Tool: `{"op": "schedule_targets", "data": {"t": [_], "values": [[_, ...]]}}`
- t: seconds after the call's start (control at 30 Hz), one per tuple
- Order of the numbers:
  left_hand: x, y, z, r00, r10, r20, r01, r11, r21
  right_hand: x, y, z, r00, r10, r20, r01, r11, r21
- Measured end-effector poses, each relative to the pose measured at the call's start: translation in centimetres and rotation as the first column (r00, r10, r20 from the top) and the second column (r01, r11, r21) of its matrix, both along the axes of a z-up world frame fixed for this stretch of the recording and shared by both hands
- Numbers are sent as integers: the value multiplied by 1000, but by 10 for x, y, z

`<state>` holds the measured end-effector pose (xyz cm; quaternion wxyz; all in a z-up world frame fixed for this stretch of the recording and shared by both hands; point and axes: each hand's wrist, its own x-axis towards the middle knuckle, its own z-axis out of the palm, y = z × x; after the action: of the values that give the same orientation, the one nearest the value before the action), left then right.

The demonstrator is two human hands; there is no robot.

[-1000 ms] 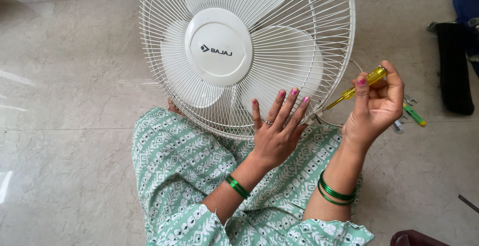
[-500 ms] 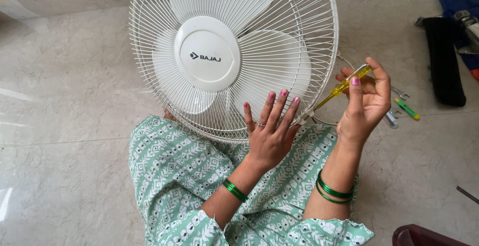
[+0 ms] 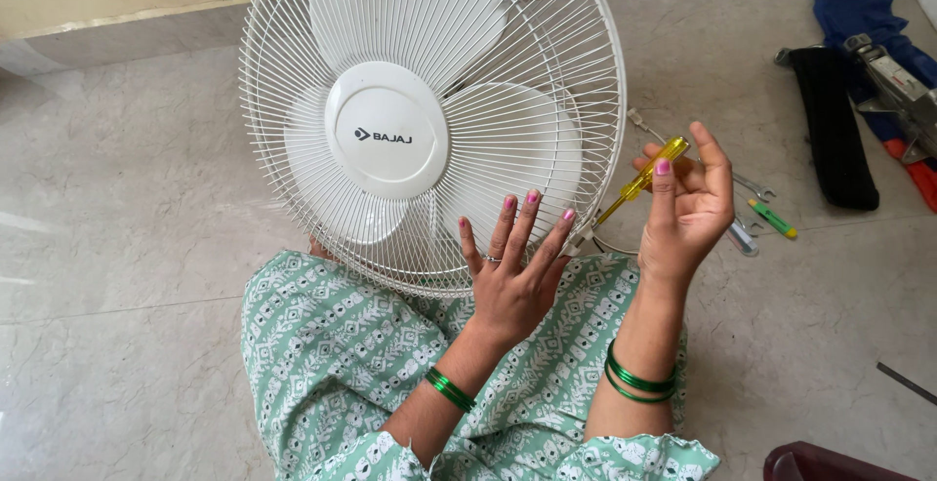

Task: The person uses a screwdriver to loosen screws on the front grill of a Bajaj electric fan, then removes the grill and places it on the floor. The fan blades and motor housing remain attached to the base.

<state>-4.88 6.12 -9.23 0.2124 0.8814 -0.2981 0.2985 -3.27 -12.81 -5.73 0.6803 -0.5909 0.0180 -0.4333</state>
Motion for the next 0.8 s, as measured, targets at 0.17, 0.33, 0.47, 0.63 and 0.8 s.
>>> {"op": "schedule_targets", "data": {"t": [0.17,0.33,0.47,0.63,0.8], "values": [[1,1,0,1000,0,2,0,1000,-7,3,6,4,999,15,-39,-14,1000,15],[2,0,1,999,2,35,-2,1000,-12,4,5,-1,1000,12,-1,-12,1000,-14],[4,2,9,999,-41,30,42,999,-14,6,3,-4,1000,3,17,-4,999,44],[14,13,34,978,-207,-4,207,978,-23,5,2,0,999,28,-20,-26,993,112],[42,11,76,936,-348,-49,337,930,-147,1,1,2,995,94,-28,-89,985,145]]}}
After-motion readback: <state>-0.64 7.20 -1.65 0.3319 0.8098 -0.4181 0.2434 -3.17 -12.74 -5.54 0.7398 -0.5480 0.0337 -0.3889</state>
